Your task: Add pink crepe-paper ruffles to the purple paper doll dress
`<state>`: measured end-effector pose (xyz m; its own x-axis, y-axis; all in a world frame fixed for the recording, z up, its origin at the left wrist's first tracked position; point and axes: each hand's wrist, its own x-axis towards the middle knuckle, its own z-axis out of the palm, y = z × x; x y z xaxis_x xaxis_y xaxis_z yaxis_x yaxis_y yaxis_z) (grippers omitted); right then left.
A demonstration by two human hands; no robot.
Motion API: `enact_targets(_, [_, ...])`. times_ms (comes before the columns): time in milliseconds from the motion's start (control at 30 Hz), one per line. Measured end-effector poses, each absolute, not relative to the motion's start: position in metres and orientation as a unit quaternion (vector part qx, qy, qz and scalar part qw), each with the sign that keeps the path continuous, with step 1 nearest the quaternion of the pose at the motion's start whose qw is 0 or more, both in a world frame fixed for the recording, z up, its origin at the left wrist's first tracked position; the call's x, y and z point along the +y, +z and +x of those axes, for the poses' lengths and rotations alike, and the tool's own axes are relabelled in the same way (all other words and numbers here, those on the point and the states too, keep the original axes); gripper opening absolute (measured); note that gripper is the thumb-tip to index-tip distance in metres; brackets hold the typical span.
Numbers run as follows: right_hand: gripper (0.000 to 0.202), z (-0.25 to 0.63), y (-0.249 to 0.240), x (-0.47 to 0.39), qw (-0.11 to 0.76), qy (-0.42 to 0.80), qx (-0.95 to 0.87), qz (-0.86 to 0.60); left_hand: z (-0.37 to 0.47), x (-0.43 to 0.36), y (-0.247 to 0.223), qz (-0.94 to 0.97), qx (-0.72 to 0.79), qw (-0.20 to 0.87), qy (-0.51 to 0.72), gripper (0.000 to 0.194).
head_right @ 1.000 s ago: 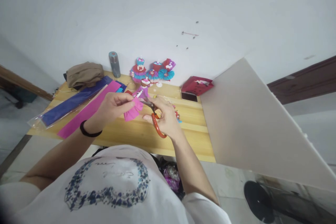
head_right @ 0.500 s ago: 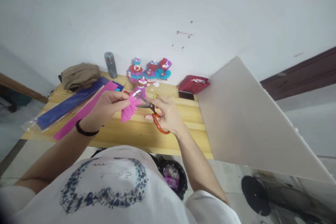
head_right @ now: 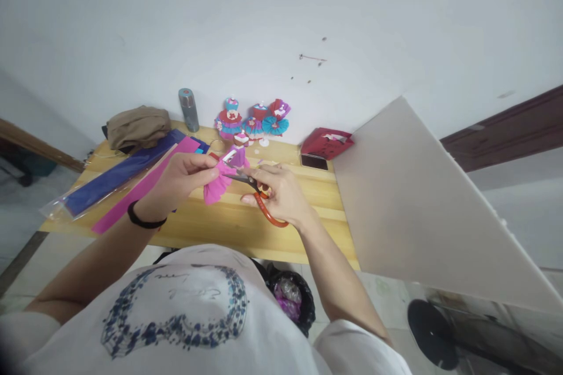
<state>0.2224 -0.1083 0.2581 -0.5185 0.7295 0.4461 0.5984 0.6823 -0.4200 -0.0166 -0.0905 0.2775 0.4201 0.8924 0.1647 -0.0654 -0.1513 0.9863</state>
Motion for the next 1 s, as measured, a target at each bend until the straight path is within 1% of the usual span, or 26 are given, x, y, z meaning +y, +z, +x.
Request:
enact_targets(167, [0.051, 0.224, 0.262, -0.110, 0.273, 0.102, -0.869, -0.400, -0.016, -0.090, 0.272, 0.667, 0.353, 0.488, 0.439, 0.020])
enact_targets(300, [0.054, 0.224, 0.262, -0.111, 0.281, 0.068, -0.871, -0.398, -0.016, -0.090, 0.270, 0.691, 0.359, 0.443, 0.445, 0.022])
enact_targets(433, [0.054, 0.223, 0.260, -0.111, 0.290, 0.036, -0.869, -0.399, -0.016, -0.092, 0.276, 0.680, 0.357, 0.473, 0.432, 0.021])
enact_targets(600, [0.053, 0.226, 0.259, -0.111, 0.279, 0.055, -0.873, -0.397, -0.015, -0.094, 0.283, 0.669, 0.360, 0.501, 0.415, 0.021])
enact_targets(733, [0.057, 0.229, 0.259, -0.111, 0.280, 0.067, -0.871, -0.398, -0.014, -0.092, 0.283, 0.663, 0.358, 0.515, 0.409, 0.023])
enact_targets(900, [0.064, 0.231, 0.258, -0.111, 0.277, 0.060, -0.872, -0.399, -0.012, -0.090, 0.280, 0.670, 0.359, 0.506, 0.409, 0.024])
enact_targets(1000, [0.062, 0.233, 0.256, -0.111, 0.275, 0.049, -0.872, -0.401, -0.012, -0.089, 0.278, 0.683, 0.362, 0.487, 0.407, 0.024])
